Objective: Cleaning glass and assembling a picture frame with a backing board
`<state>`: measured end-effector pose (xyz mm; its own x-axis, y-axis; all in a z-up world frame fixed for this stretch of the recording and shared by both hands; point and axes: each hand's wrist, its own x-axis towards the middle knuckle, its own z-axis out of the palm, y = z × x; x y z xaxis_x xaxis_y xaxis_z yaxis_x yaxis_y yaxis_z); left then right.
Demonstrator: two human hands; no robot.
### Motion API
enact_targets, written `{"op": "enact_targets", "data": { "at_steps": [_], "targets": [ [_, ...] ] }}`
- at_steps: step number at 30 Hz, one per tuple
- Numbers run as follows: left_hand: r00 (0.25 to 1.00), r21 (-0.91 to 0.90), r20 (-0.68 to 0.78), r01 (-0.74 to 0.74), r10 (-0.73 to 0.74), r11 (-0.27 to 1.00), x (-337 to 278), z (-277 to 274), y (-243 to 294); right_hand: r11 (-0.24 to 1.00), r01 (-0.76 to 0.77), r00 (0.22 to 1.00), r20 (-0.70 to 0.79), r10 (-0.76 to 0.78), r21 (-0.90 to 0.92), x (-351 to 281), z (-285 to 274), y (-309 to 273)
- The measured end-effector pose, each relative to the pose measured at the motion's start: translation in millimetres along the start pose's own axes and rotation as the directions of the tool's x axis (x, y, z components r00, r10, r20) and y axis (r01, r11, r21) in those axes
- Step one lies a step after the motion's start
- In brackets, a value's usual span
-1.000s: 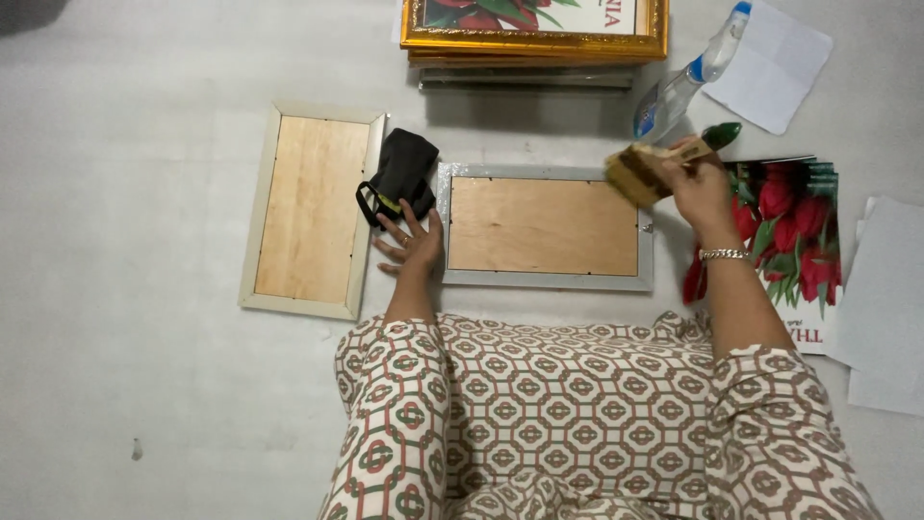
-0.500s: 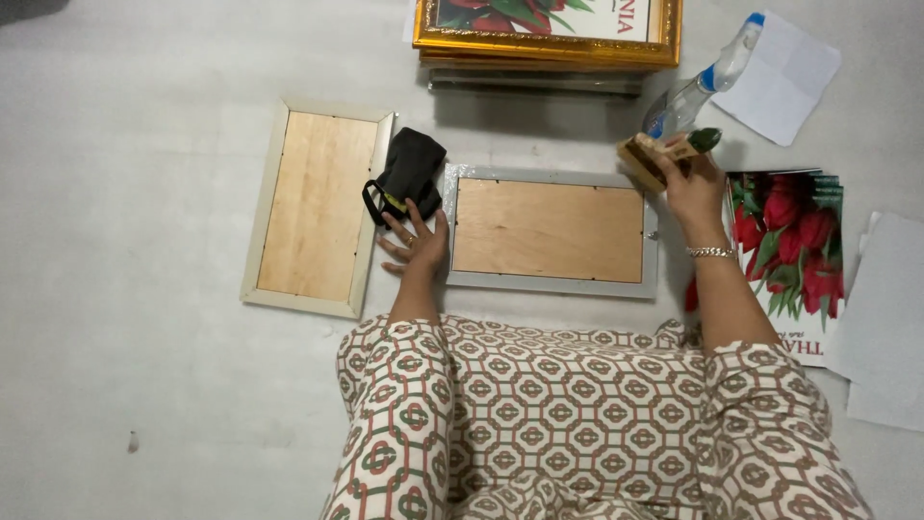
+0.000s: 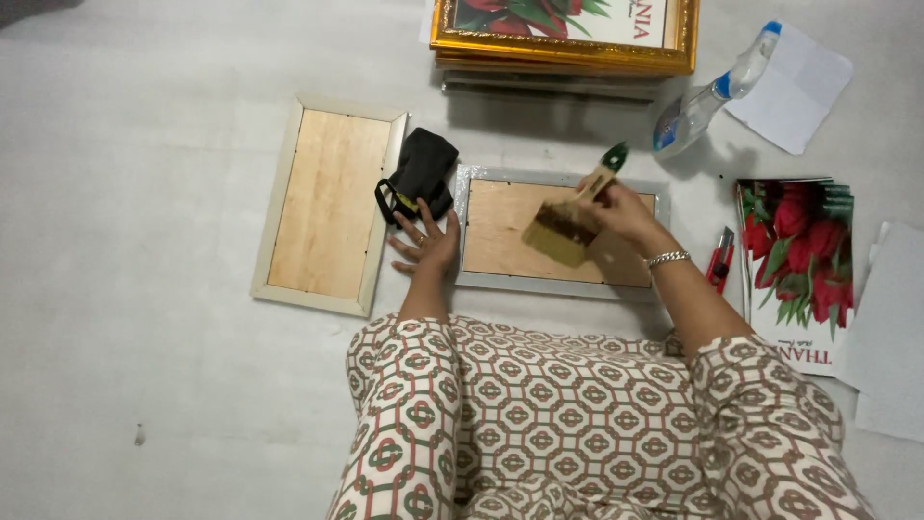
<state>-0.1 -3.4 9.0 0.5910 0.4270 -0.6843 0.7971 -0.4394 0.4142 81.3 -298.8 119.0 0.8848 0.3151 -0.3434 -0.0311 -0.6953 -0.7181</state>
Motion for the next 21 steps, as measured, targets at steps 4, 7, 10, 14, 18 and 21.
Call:
{"op": "enact_targets", "data": {
  "at_steps": [4,7,10,14,18,21],
  "targets": [
    [1.000,-0.011,-0.011,-0.007,0.007,1.000,9,4,-5,0.956,0.271,0.908,-0.359,-0.216,0.110,44,-20,42],
    [1.000,-0.013,-0.001,-0.019,0.019,1.000,12,5,-7,0.971,0.237,0.864,-0.464,-0.194,0.035,35,-15,22],
    [1.000,-0.031,0.000,-0.027,0.027,0.999,7,4,-6,0.918,0.273,0.949,-0.237,-0.208,0.287,1,14,-29],
    [1.000,-0.023,0.001,-0.011,0.011,1.000,12,8,-6,0.934,-0.026,0.984,0.174,-0.039,0.357,-11,54,-43],
    [1.000,-0.019,0.000,-0.008,0.008,1.000,7,3,-4,0.931,0.232,0.972,-0.036,-0.232,0.282,36,48,-5],
    [1.000,-0.024,0.005,-0.008,0.008,1.000,5,1,-2,0.933,0.323,0.880,-0.414,-0.233,0.161,77,26,11]
  ]
}}
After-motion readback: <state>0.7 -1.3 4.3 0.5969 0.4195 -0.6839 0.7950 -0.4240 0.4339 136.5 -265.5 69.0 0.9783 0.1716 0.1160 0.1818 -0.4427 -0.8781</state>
